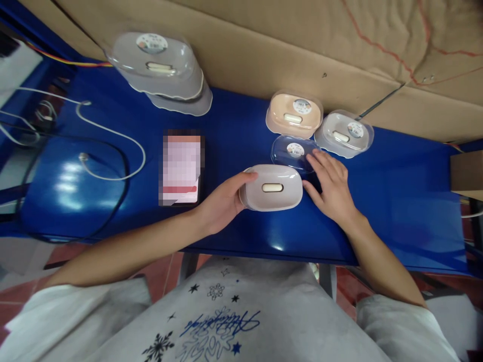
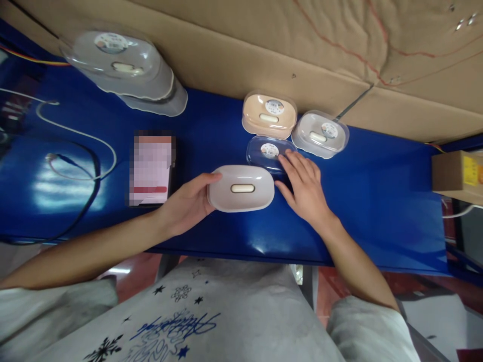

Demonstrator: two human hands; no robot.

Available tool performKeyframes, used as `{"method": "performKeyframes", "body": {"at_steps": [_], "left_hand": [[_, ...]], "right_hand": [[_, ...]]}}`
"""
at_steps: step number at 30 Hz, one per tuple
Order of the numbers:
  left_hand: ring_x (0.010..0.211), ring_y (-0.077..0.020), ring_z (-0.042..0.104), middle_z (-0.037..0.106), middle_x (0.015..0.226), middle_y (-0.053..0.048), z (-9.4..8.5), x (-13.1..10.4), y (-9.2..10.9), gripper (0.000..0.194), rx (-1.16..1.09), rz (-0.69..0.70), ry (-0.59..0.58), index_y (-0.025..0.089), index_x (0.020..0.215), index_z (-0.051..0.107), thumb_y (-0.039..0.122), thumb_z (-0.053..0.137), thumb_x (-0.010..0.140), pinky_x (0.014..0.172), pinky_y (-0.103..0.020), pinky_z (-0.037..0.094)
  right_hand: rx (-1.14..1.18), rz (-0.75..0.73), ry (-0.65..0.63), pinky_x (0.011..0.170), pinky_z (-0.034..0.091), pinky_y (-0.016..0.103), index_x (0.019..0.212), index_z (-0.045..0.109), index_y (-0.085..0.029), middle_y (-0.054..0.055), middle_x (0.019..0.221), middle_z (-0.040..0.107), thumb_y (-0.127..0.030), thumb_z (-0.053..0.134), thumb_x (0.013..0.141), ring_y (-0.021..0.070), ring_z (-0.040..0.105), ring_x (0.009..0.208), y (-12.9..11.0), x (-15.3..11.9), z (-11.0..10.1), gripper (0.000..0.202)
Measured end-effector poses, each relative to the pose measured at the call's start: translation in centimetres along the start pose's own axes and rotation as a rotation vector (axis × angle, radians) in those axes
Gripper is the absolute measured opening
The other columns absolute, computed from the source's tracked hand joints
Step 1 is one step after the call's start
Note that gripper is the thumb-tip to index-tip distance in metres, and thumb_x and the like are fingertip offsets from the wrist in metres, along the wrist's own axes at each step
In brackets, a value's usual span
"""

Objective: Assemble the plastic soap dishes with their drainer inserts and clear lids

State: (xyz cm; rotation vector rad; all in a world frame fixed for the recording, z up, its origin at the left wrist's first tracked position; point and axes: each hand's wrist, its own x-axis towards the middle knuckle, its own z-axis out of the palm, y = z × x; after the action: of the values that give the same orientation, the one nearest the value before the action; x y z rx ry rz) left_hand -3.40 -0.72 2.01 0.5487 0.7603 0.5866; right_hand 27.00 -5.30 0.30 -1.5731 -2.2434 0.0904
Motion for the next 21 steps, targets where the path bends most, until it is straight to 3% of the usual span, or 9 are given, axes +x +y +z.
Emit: {"method": "performKeyframes", "body": {"at_steps": [5,9,12,16,18,21], "left_hand": [[0.105,-0.0216,0.075,0.084,0.117,-0.009,0.4,0.0,-0.1,0.032,-0.018,-0.093,0.015,0.019,0.114,0.085,0.045,0.084,0.095,0.079,-0.024,0.062],[0.098,-0.0199,0.077,0.085,0.122,-0.010,0.3,0.1,-0.2,0.030,-0.087,-0.157,-0.028,0.021,0.116,0.087,0.045,0.083,0.099,0.077,-0.025,0.064],[0.099,-0.0204,0.079,0.085,0.123,-0.011,0.1,0.3,-0.2,0.032,-0.088,-0.173,-0.067,0.021,0.121,0.087,0.046,0.081,0.101,0.079,-0.025,0.065],[0.093,-0.0200,0.079,0.086,0.117,-0.011,-0.2,0.4,-0.3,0.029,-0.082,-0.195,-0.076,0.021,0.119,0.087,0.043,0.084,0.100,0.075,-0.025,0.065],[0.093,-0.0200,0.080,0.086,0.117,-0.010,-0.2,0.4,-0.4,0.029,-0.087,-0.209,-0.071,0.021,0.119,0.087,0.044,0.084,0.100,0.078,-0.026,0.066],[0.096,-0.0204,0.081,0.086,0.120,-0.010,0.0,0.3,-0.4,0.036,-0.077,-0.201,-0.068,0.022,0.118,0.087,0.053,0.082,0.100,0.080,-0.028,0.067]], "right_hand": [[-0.010,0.074,0.049,0.115,0.047,0.060,0.152,0.065,-0.031,0.014,0.139,0.074,-0.049,0.065,0.109,0.0390,0.067,0.135,0.6,0.1,0.5,0.046],[0.043,0.091,0.119,0.111,0.052,0.057,0.138,0.073,-0.031,0.011,0.120,0.074,-0.043,0.060,0.112,0.0355,0.070,0.125,0.5,0.0,0.5,0.032],[0.077,0.088,0.131,0.115,0.054,0.059,0.142,0.070,-0.030,0.013,0.128,0.072,-0.045,0.061,0.111,0.0364,0.069,0.133,0.7,-0.1,0.8,0.035],[0.053,0.074,0.017,0.127,0.044,0.070,0.163,0.053,-0.030,0.020,0.166,0.055,-0.057,0.068,0.106,0.0450,0.048,0.162,1.4,-0.1,1.4,0.064],[0.086,0.085,0.006,0.128,0.045,0.069,0.165,0.052,-0.029,0.020,0.171,0.052,-0.058,0.067,0.107,0.0436,0.049,0.163,1.5,-0.1,1.4,0.067],[0.190,0.102,0.080,0.129,0.049,0.063,0.163,0.055,-0.028,0.019,0.165,0.060,-0.052,0.066,0.109,0.0389,0.057,0.157,0.9,0.1,0.6,0.060]]}}
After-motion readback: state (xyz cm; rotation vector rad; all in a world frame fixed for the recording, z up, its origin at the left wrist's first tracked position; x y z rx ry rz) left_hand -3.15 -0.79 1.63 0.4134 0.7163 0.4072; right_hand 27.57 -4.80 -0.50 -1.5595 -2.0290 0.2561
